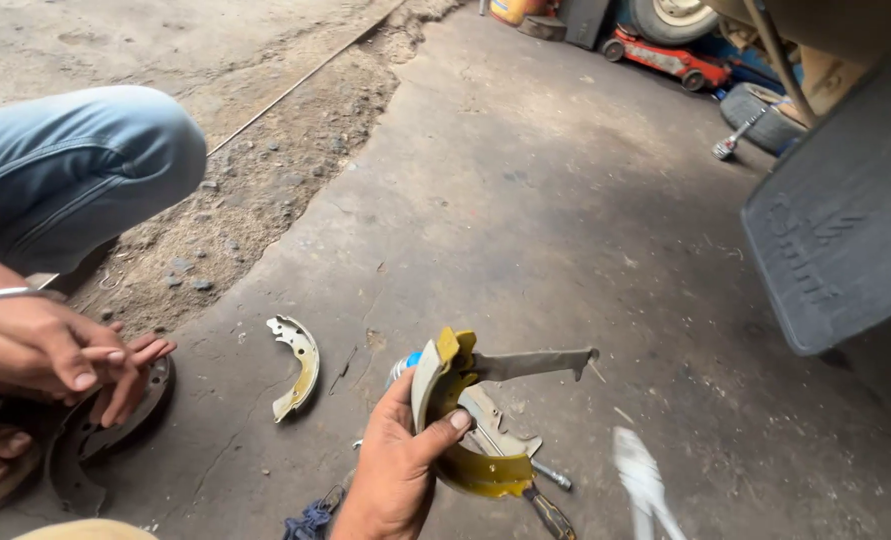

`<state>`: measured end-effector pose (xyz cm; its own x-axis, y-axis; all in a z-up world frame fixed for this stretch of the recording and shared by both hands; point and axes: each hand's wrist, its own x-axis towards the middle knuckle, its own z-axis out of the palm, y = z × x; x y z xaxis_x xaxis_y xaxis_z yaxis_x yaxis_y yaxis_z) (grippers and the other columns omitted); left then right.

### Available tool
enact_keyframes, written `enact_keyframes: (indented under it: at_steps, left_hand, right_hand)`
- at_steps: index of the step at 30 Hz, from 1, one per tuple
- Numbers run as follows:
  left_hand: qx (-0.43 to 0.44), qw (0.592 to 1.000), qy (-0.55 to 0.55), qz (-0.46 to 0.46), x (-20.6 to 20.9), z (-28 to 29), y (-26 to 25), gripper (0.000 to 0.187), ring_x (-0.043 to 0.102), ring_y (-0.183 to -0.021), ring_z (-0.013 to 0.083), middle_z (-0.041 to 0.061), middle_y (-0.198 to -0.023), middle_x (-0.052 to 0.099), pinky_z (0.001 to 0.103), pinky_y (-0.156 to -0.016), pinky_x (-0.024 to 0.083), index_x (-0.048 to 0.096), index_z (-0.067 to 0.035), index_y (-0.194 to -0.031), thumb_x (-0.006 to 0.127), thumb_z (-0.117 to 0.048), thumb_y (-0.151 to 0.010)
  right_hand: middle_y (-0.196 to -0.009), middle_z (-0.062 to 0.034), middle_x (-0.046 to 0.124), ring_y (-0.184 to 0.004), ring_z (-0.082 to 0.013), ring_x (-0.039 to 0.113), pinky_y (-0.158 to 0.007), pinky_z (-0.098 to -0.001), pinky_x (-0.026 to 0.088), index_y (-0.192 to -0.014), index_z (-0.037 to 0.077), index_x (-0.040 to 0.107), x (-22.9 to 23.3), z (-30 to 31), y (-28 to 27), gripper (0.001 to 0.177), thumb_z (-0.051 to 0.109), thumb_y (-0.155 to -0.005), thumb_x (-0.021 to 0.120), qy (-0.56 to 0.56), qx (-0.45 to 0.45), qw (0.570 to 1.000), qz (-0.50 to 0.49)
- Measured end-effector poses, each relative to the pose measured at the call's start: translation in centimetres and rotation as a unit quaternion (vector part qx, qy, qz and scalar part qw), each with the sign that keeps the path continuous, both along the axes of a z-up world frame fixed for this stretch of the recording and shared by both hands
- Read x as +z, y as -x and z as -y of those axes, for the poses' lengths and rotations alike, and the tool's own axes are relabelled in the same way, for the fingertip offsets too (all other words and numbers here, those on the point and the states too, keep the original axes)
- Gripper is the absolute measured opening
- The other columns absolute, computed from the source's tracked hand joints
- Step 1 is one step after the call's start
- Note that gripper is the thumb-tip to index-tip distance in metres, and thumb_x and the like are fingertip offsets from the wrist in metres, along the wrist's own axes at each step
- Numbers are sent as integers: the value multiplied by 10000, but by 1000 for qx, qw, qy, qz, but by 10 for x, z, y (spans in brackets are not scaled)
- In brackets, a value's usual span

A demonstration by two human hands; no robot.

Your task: The recorder is repairing or assembling drum brake components.

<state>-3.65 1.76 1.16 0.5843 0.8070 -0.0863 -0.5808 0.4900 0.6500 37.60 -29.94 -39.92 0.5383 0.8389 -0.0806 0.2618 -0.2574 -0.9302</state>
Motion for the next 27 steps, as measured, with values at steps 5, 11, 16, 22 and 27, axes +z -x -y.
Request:
enact_keyframes:
  at_steps: [5,11,16,22,27]
  left_hand:
    - [-23,1000,-22,-1,-13,3,-3,577,668,-1092,192,89,-1195,725,343,-992,507,612,3,-1345,699,107,-784]
    - [-29,997,-63,-25,-14,17,-10,519,671,-1032,163,48,-1116,734,322,-945,522,654,-22,-1284,718,108,-785]
    - [-28,997,-66,-16,-24,24,-8,434,675,-1012,160,51,-1069,728,317,-938,528,651,-5,-1230,716,110,-816]
    - [-58,998,-22,2,-14,28,-12,466,694,-970,182,72,-1057,734,353,-905,551,637,-18,-1258,680,111,-813]
    - [-71,995,-27,-59,-9,25,-9,469,716,-989,178,90,-1030,759,363,-951,572,661,-33,-1240,709,100,-792]
  right_hand:
    - [-1406,-211,623,-1282,-276,594,-1117,-383,431,-1454,-26,497,34,-130,48,525,170,-976,590,-69,-10,996,-54]
    - [-1400,-208,624,-1274,-269,599,-1104,-376,440,-1451,-19,501,67,-212,200,509,162,-983,582,-35,-7,998,-47]
    - [-1383,-202,630,-1258,-262,609,-1081,-371,457,-1439,-5,511,72,-197,247,487,168,-987,572,40,28,998,-45]
    - [-1363,-194,636,-1239,-253,622,-1053,-365,476,-1424,13,524,92,-103,191,463,176,-993,561,139,44,989,-38]
    - [-1346,-188,642,-1223,-247,632,-1030,-360,493,-1412,27,535,138,-31,113,443,182,-997,552,215,75,973,-30]
